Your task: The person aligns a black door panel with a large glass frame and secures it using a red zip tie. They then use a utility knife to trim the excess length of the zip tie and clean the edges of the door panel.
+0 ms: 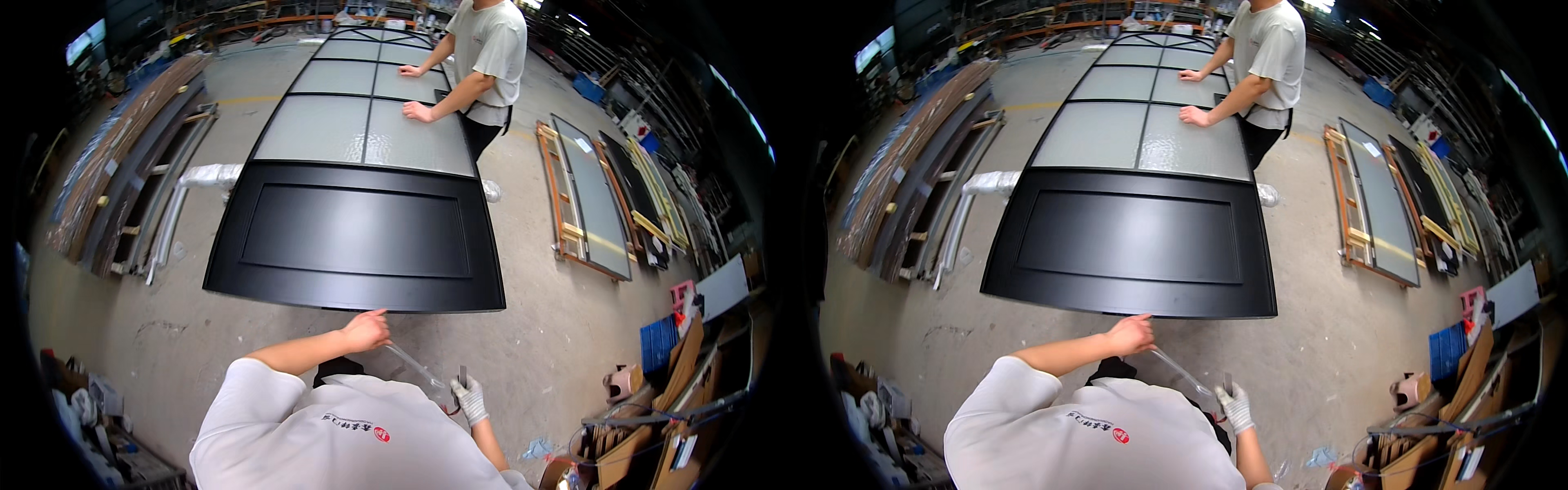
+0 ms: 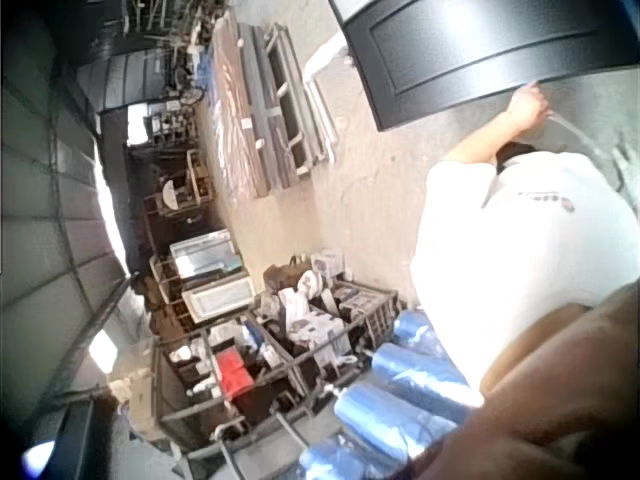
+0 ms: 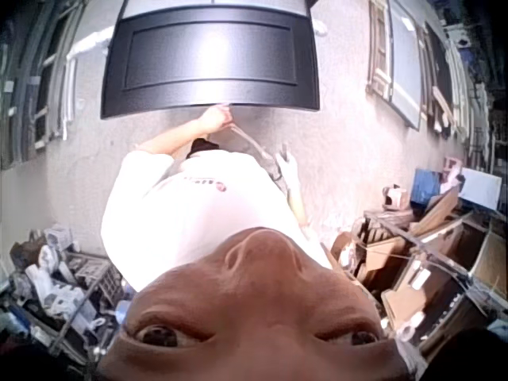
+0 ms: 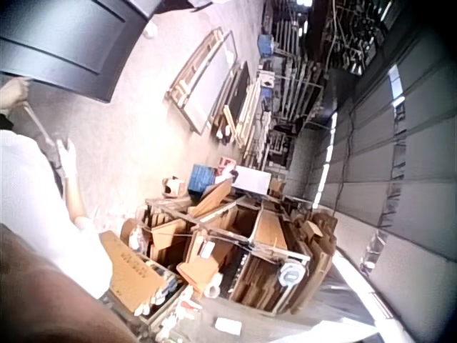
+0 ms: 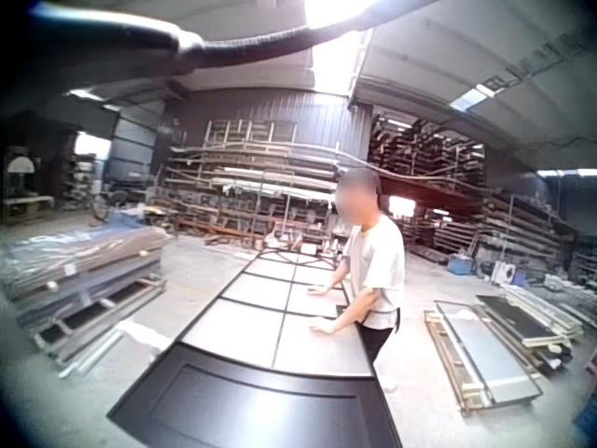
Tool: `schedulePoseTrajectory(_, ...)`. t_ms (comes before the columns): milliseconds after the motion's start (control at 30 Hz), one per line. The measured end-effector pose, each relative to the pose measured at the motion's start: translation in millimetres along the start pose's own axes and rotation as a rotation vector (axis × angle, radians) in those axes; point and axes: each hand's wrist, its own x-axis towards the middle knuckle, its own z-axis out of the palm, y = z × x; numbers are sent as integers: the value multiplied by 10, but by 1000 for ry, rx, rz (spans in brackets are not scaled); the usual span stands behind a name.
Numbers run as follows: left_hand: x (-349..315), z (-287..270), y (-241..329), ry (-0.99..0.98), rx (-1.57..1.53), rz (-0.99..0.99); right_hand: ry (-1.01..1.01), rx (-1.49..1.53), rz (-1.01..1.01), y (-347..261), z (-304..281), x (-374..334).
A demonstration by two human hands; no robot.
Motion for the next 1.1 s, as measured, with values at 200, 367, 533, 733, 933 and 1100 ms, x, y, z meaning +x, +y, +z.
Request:
schedulePoseTrajectory(200,-1383,-154,1178,30,150,-623,-216,-88,-256,-422,182,604)
schedulePoseTrajectory(367,-3003,117,2297,-473,311,-1054,-327,9,-153,-239,309,709)
schedulePoseTrajectory(533,-3653,669,4280,-1040,-351,-1758,-449,-106,-102,341,320,599)
schedulePoseTrajectory(733,-3361,883,4106,-1148,-633,-1579,-385,-95,166,319,160,354)
schedulePoseTrajectory(933,-2814,65,1612,-599,-132,-1658,-467,-117,-61,43,482,532)
schedulePoseTrajectory(1100,-1475,-667,985,96,-349,-904,-468,62,-259,-710,1017,257)
